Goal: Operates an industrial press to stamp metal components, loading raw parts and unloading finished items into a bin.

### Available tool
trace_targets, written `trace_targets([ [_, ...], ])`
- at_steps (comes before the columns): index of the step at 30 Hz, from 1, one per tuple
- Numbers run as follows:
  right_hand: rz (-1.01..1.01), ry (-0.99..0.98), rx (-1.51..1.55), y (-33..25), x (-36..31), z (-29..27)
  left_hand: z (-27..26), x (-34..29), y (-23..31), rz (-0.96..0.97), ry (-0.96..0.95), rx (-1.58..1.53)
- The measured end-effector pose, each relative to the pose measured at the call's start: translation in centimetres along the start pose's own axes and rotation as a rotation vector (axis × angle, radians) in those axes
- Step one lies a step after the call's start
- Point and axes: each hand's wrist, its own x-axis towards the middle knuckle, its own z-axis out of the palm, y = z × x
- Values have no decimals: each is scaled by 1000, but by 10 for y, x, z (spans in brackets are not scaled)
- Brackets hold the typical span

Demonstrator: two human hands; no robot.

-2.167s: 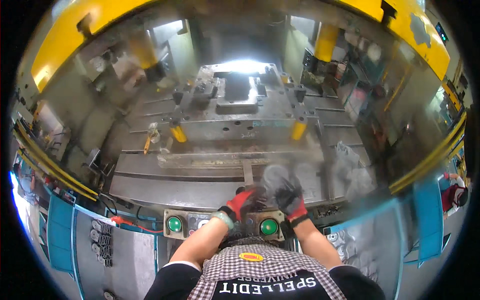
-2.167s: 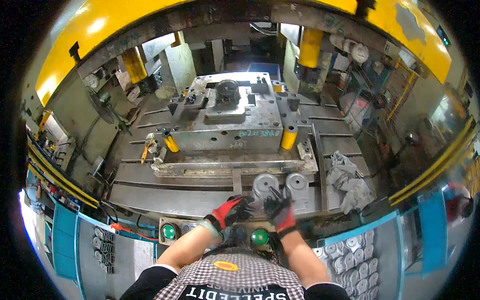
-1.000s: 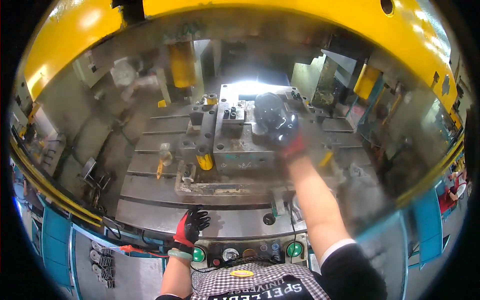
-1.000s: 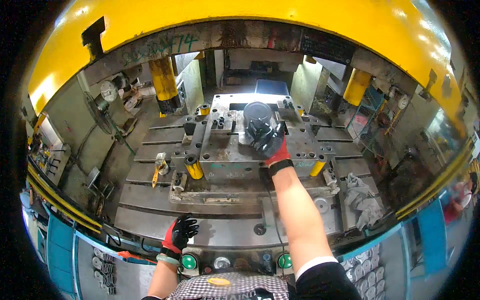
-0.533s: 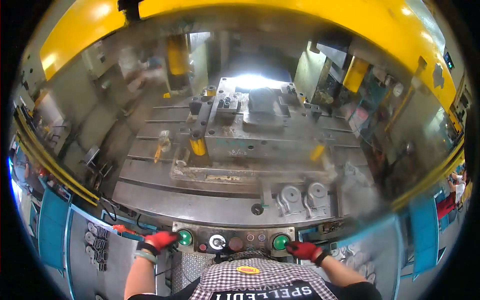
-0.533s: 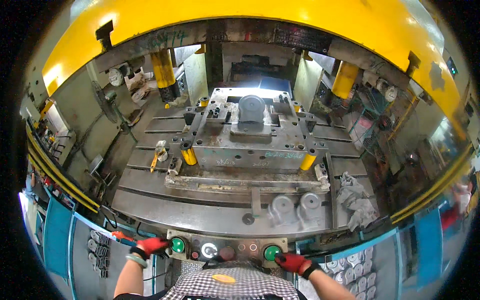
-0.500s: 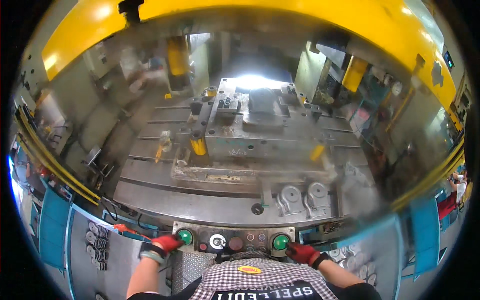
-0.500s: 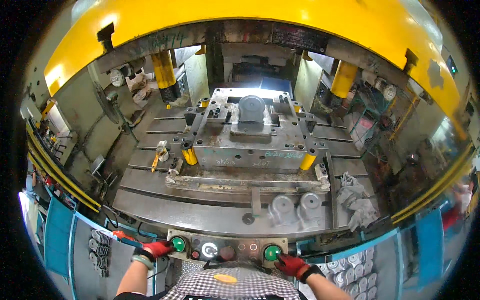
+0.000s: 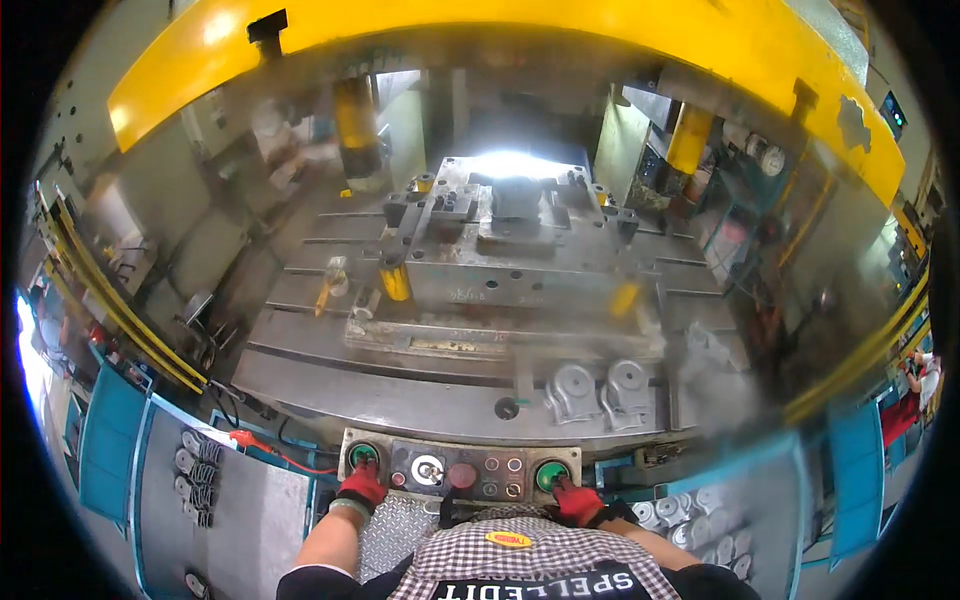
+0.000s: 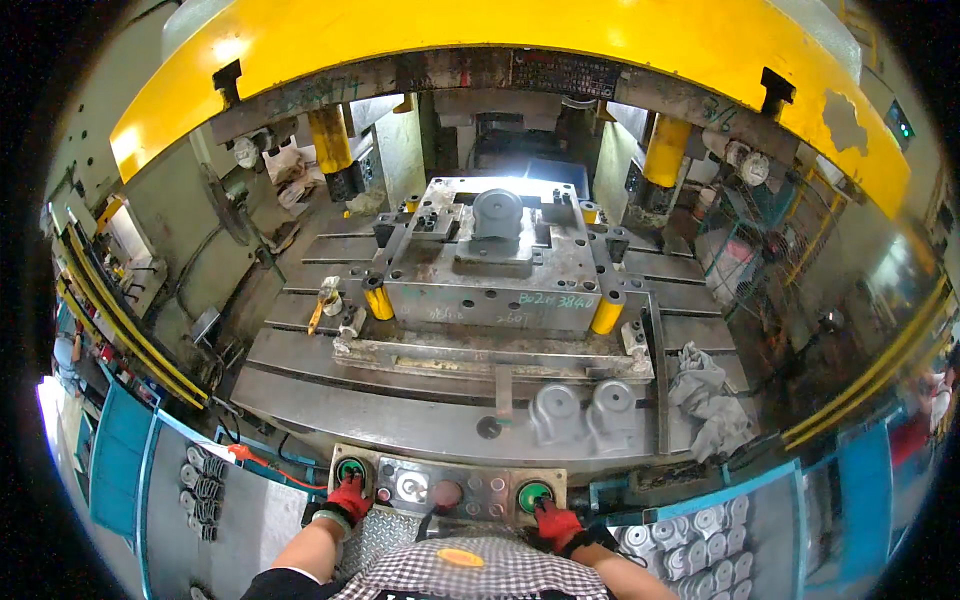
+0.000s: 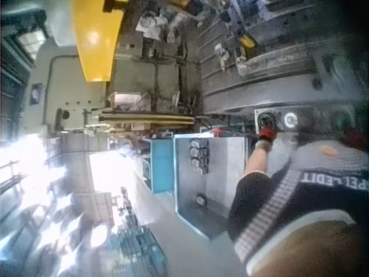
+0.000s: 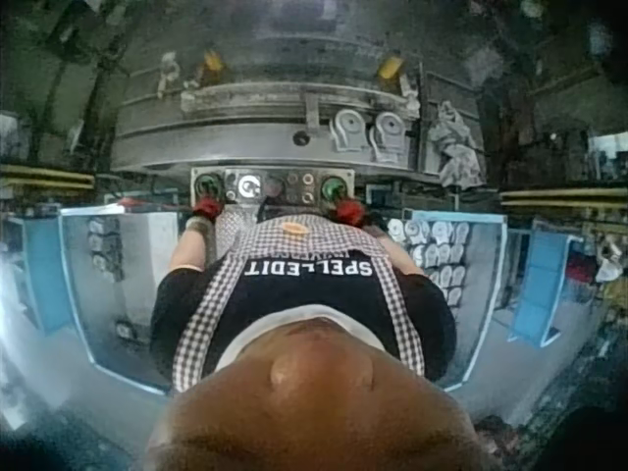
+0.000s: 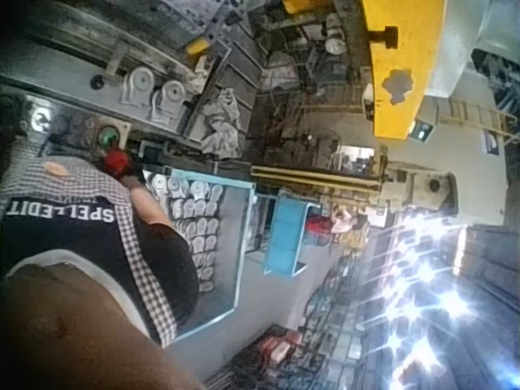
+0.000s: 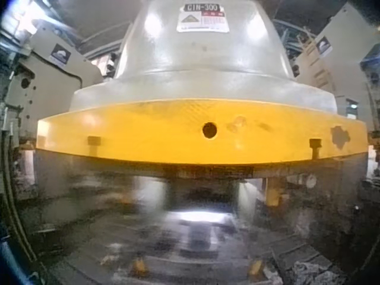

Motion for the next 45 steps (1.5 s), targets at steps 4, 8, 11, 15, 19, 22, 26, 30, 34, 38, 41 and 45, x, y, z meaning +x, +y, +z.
trace_targets([
  [4,-16,9,-17,5,8,7,-2,1,2,-38,-21,-10],
  [8,-25,50,-2,8,9,12,-1,2,2,-47,-61,17],
  [11,-17,53,-5,7,10,13,3,4,-1,-48,-44,38],
  [15,-18,72,6,7,9,12,11,9,-7,-23,-31,56],
  [19,-74,124,-80,9,8,14,13,12,-7,-48,-36,56],
  [22,-63,127,-42,11,11,18,10,9,-4,-52,-8,44],
  [26,-37,50,-20,13,12,19,7,5,-2,-52,-18,30],
  [30,-39,54,4,9,10,11,10,9,-4,-26,-11,64],
  [34,-21,-9,4,0,5,-5,13,11,-8,-24,-12,24],
  [38,-12,-47,47,-3,-2,-18,-6,8,0,21,-110,109],
  [41,-25,-6,151,-2,-4,-24,-57,22,28,71,-295,248],
  [45,-14,130,310,5,0,-24,-174,87,124,177,-470,-287],
])
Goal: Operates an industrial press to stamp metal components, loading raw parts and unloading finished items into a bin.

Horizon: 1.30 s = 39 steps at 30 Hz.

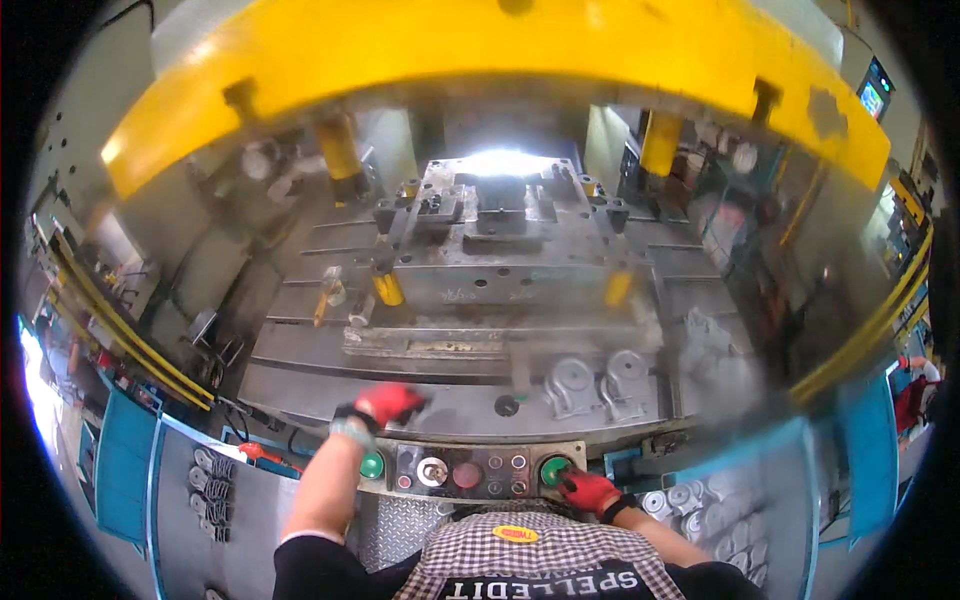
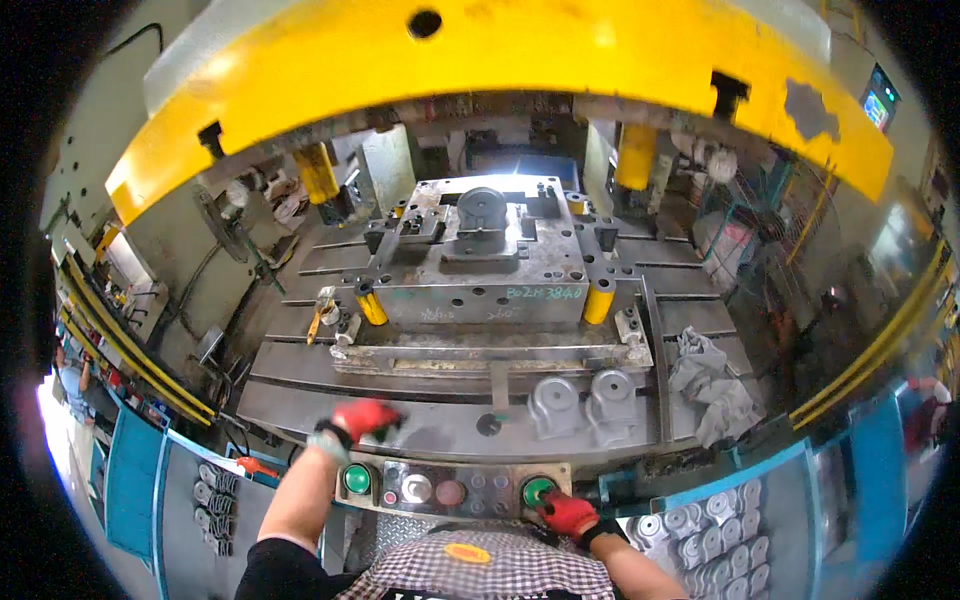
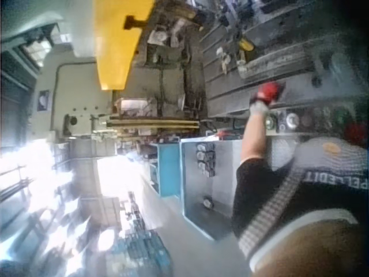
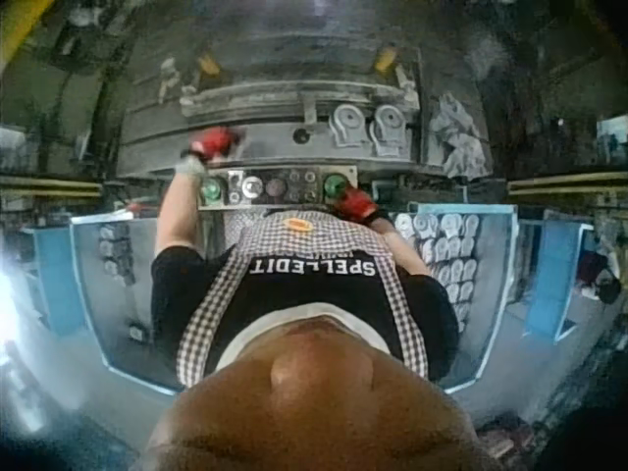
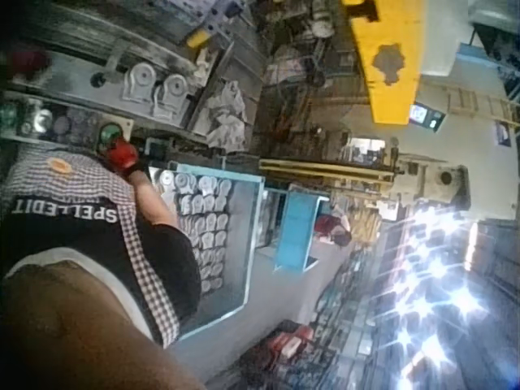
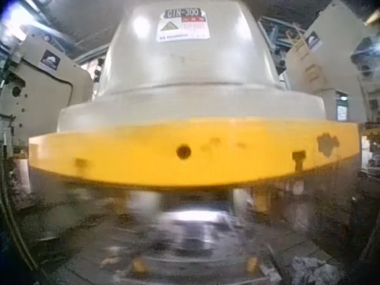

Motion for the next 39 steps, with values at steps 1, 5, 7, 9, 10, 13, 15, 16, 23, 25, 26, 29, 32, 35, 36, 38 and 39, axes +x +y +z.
trace_targets([
  [1,66,41,72,3,0,2,-20,7,36,338,379,48],
  [5,266,221,440,21,0,20,-90,50,189,706,940,-162],
  [7,369,384,680,25,-7,36,-108,70,241,546,1158,162],
  [9,437,477,956,27,-9,48,-117,95,282,330,1069,260],
  [10,467,508,1102,26,-10,49,-118,107,296,223,975,267],
  [13,304,642,1161,11,-12,31,-119,135,316,69,848,422],
  [15,307,667,1231,-9,-15,4,-117,147,319,90,946,403],
  [16,265,673,1296,-19,-8,-12,-119,150,319,91,1002,414],
  [23,145,592,1914,-26,62,-71,-191,120,295,467,594,-412],
  [25,92,515,2015,-9,81,-71,-202,95,263,773,472,-558],
  [26,107,477,2071,-2,91,-69,-201,79,244,851,491,-551],
  [29,-107,674,1724,15,116,-68,-171,21,171,1006,-176,-1086],
  [32,-187,512,1765,24,128,-76,-111,-24,106,1054,-424,-1239],
  [35,-220,351,1596,25,134,-84,-46,-43,55,654,-154,-1310],
  [36,-253,378,1362,23,135,-85,-24,-39,44,559,-142,-1282],
  [38,-438,-81,2426,17,132,-83,16,-23,26,447,-45,-1119],
  [39,-493,41,2374,13,127,-80,35,-2,25,456,182,-928],
])
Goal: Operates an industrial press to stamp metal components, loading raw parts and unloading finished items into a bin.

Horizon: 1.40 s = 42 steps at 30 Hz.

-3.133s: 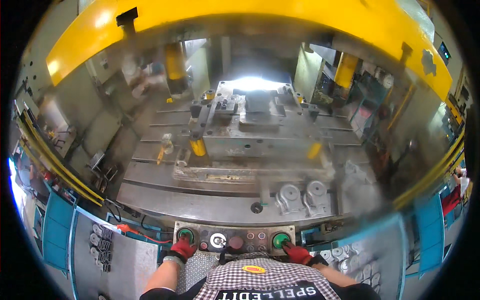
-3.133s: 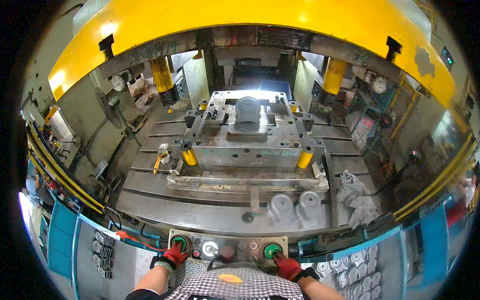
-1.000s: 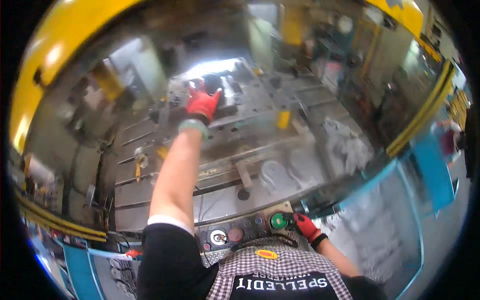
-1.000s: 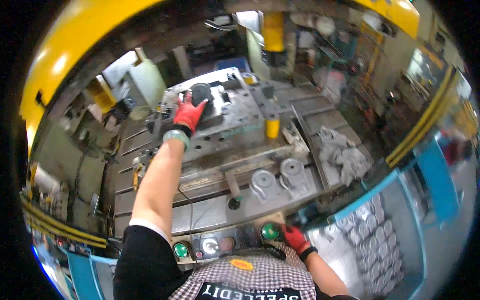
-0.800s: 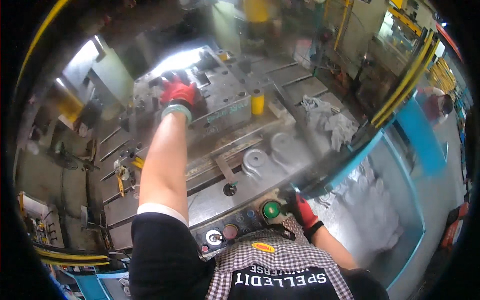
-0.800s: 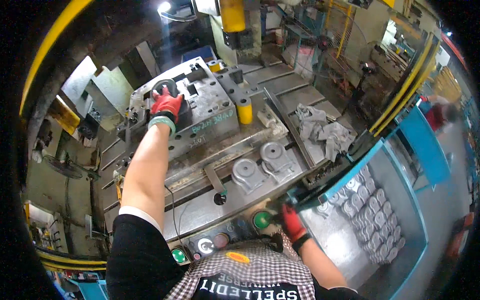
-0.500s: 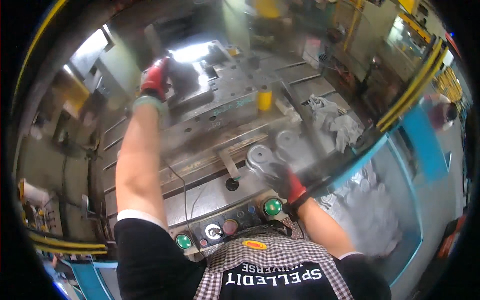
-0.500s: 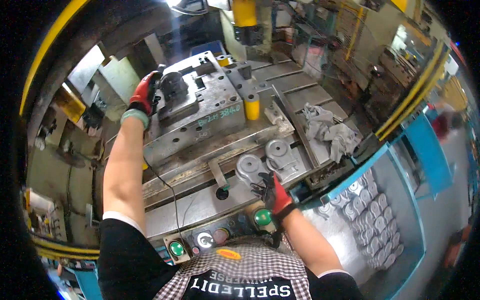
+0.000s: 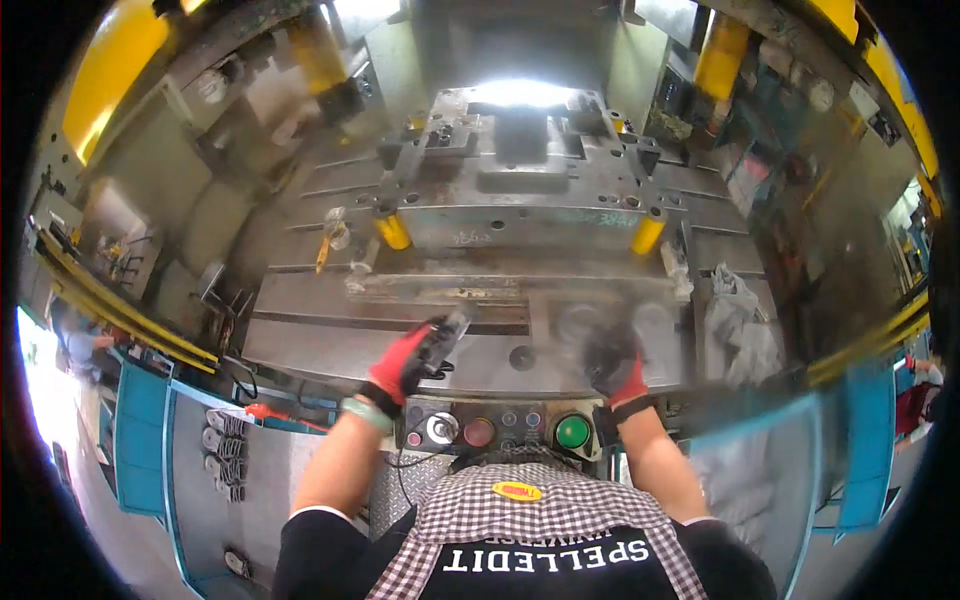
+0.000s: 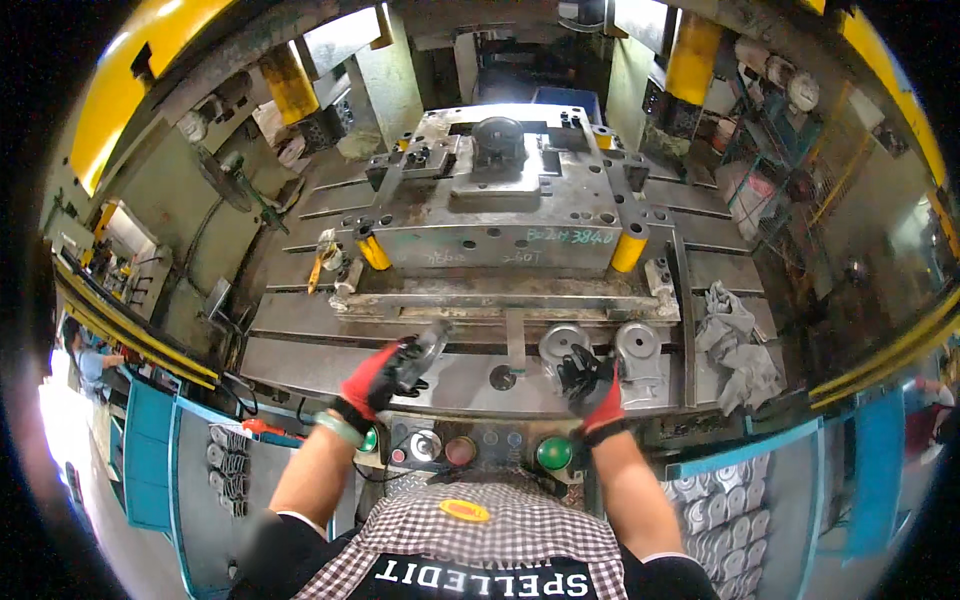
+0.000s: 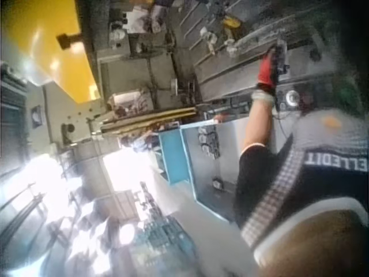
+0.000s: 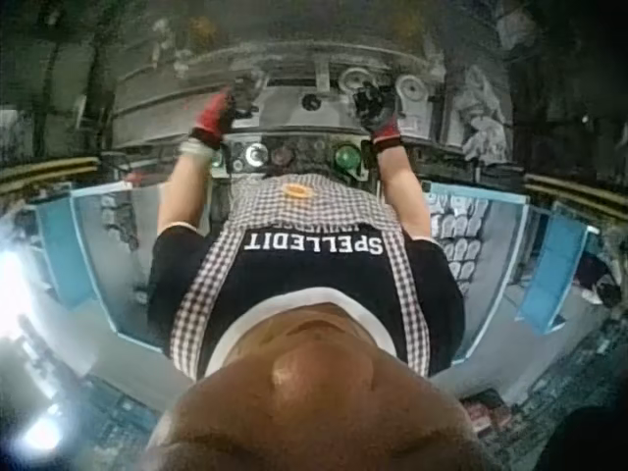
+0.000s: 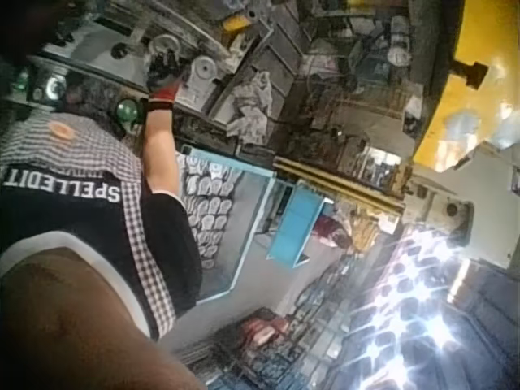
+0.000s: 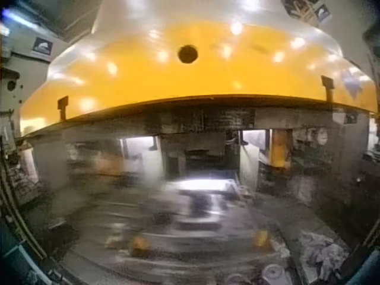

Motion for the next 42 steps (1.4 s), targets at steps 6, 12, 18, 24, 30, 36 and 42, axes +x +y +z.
trace_targets([
  [6,-202,214,-277,12,-40,50,47,41,-75,122,457,1019],
  [12,-99,55,-189,10,-3,120,84,41,-71,128,285,1417],
  [18,-96,-200,-17,23,149,156,75,45,-67,71,146,1425],
  [24,-31,-453,214,26,255,186,28,29,-63,157,263,1254],
  [30,-114,-260,55,18,310,180,-23,-3,-71,61,311,1068],
  [36,-52,-116,38,19,285,199,-38,-15,-75,77,280,984],
  [42,51,-213,-1101,40,130,140,-54,-44,-73,-56,258,764],
])
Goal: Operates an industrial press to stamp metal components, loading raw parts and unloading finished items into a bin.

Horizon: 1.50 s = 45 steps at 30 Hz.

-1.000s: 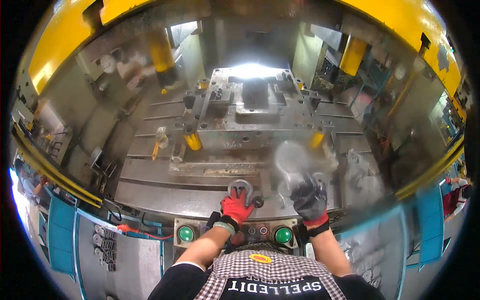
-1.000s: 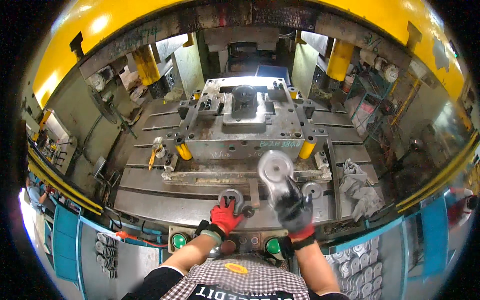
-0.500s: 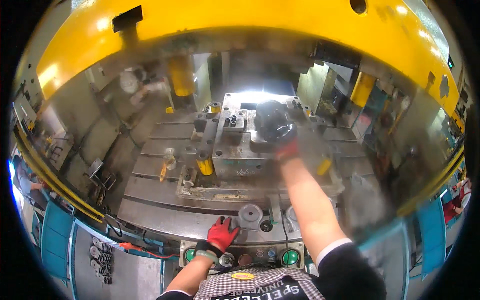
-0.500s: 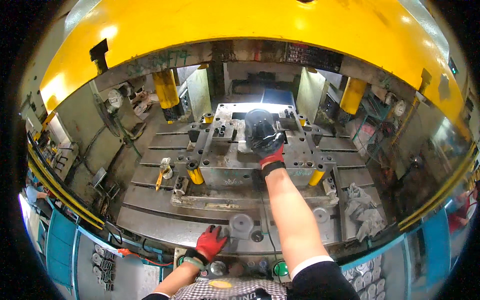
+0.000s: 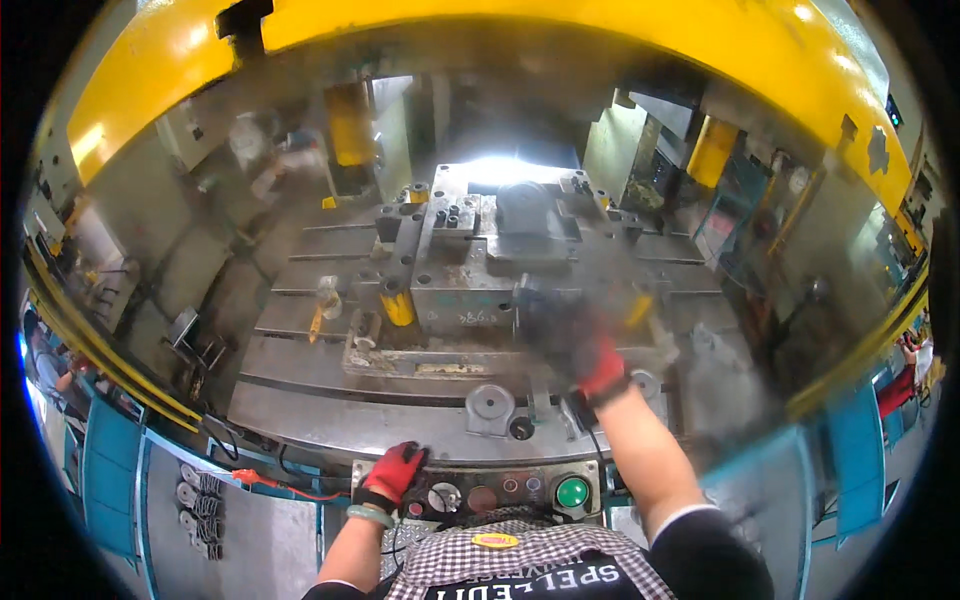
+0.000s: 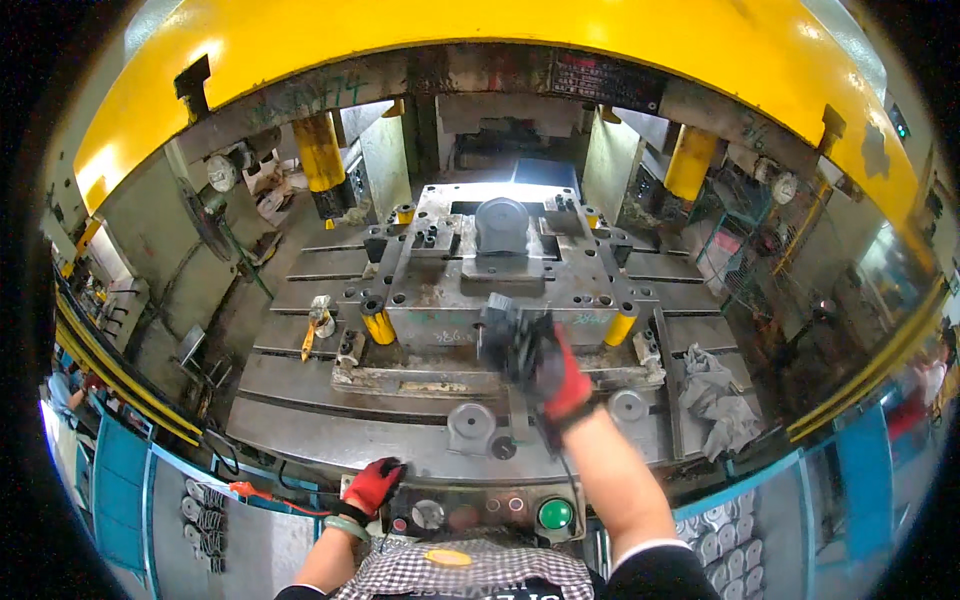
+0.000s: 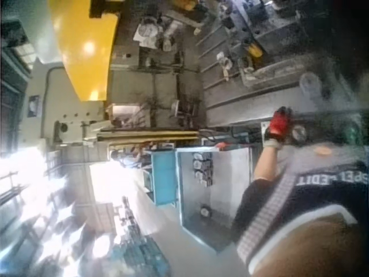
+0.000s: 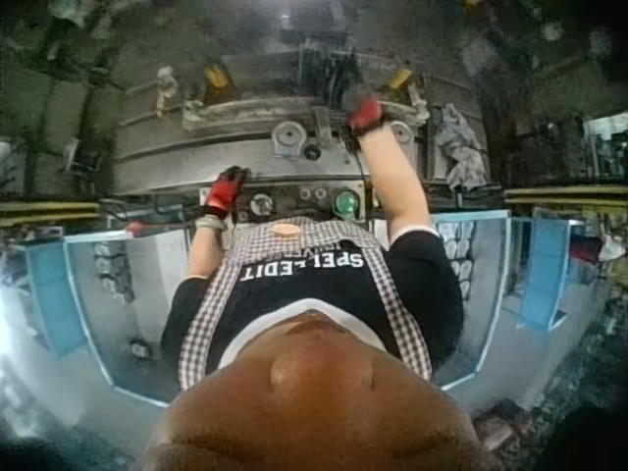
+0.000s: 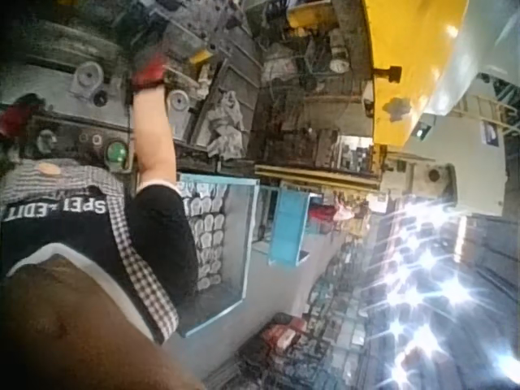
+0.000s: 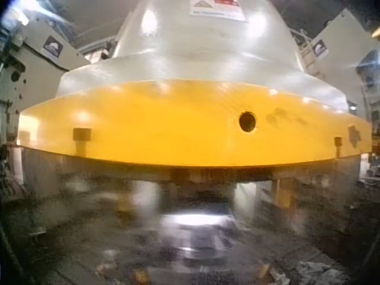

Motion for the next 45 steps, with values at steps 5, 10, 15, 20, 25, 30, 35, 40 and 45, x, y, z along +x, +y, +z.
trace_targets([
  [5,541,-126,-892,42,-172,6,-8,-42,-43,-176,-75,518],
  [10,643,-277,-1413,89,-271,8,26,-71,-71,-174,-48,576],
  [15,677,-375,-1382,129,-292,-14,33,-74,-80,-257,-61,474],
  [20,669,-448,-1431,141,-288,-22,30,-72,-83,-290,-82,441],
  [25,599,-377,-1416,130,-289,-17,34,-70,-84,-326,-70,463],
  [30,603,-367,-1435,130,-288,-15,34,-67,-92,-337,-95,453],
  [35,701,-394,-1411,141,-288,-22,37,-66,-103,-291,-70,451],
  [40,730,-397,-1403,151,-290,-29,38,-64,-106,-240,-34,467],
  [45,728,-377,-1395,144,-287,-22,36,-65,-101,-255,-67,449],
])
